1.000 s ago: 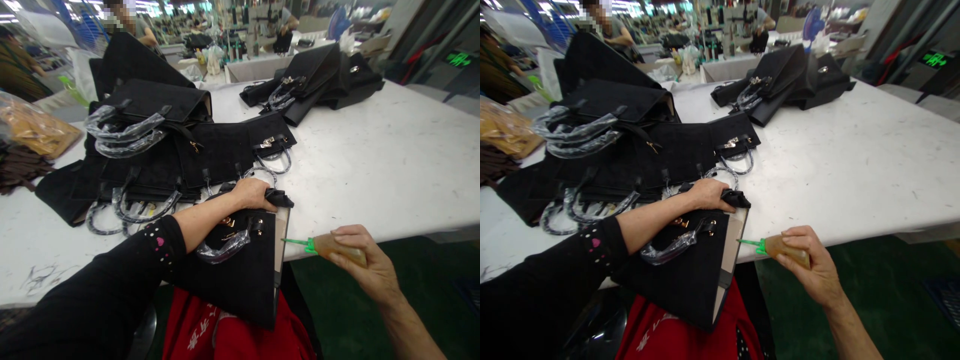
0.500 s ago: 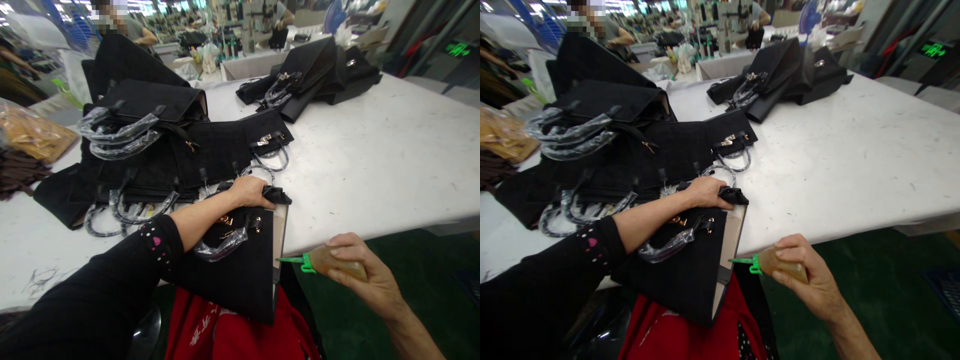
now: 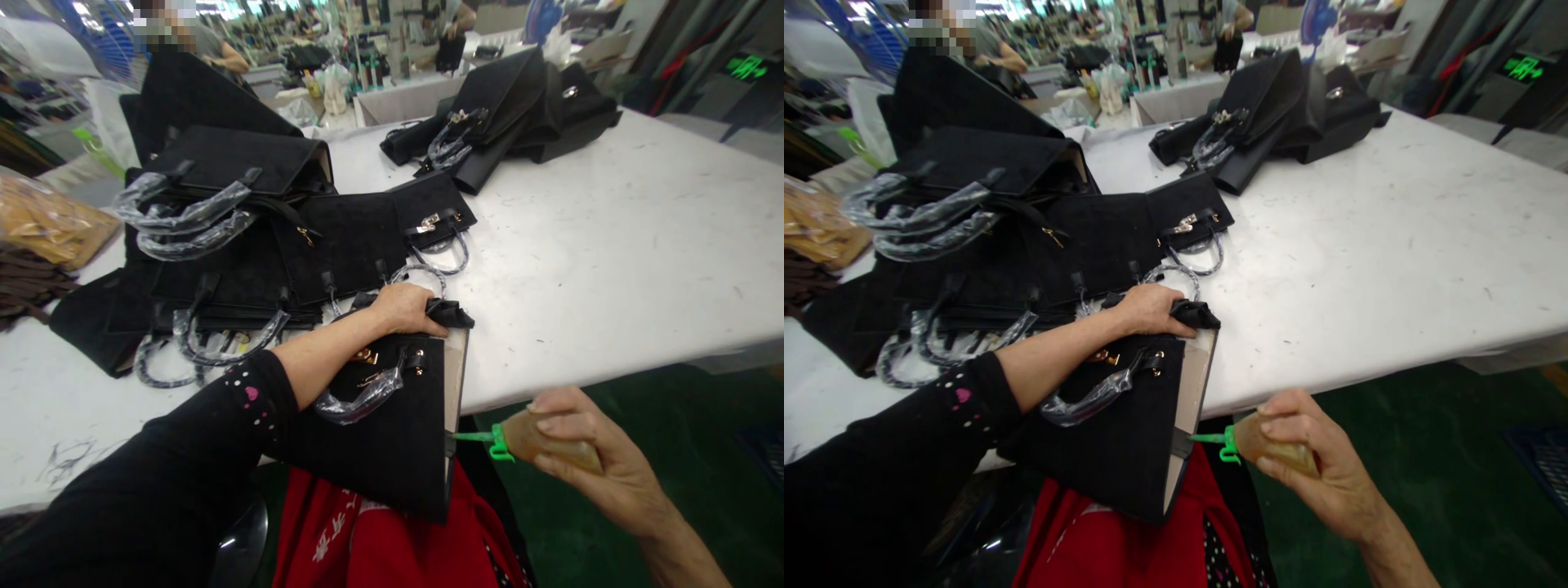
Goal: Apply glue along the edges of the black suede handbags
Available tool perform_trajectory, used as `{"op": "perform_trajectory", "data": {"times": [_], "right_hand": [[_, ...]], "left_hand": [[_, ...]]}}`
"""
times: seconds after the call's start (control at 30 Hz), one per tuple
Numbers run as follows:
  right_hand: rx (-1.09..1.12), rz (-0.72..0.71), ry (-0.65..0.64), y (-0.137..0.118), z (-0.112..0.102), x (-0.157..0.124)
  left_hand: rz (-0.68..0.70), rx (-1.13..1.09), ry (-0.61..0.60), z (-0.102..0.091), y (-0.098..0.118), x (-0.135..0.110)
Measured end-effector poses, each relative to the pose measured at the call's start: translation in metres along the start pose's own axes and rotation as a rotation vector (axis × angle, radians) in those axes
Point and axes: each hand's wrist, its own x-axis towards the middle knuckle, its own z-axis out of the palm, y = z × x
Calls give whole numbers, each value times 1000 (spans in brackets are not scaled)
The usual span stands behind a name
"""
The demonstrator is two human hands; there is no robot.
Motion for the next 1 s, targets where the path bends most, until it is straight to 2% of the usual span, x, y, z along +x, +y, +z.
{"op": "perform_trajectory", "data": {"times": [0.17,0.33,0.5,0.67,0.8,0.93,1.0], "right_hand": [[-85,12,139,2,1,-3],[-24,-32,11,1,0,1],[-142,-13,195,3,2,6],[-38,-19,25,0,3,4],[-54,7,57,-4,3,-1],[-10,1,-35,-9,1,-6],[-43,-3,12,-11,0,-7]], "left_hand": [[-12,-2,-2,0,0,0],[-2,1,7,0,0,0],[4,-1,17,1,-1,0],[11,0,20,2,-1,0],[20,2,19,3,-2,1],[24,9,15,4,-3,3],[28,18,26,5,-4,4]]}}
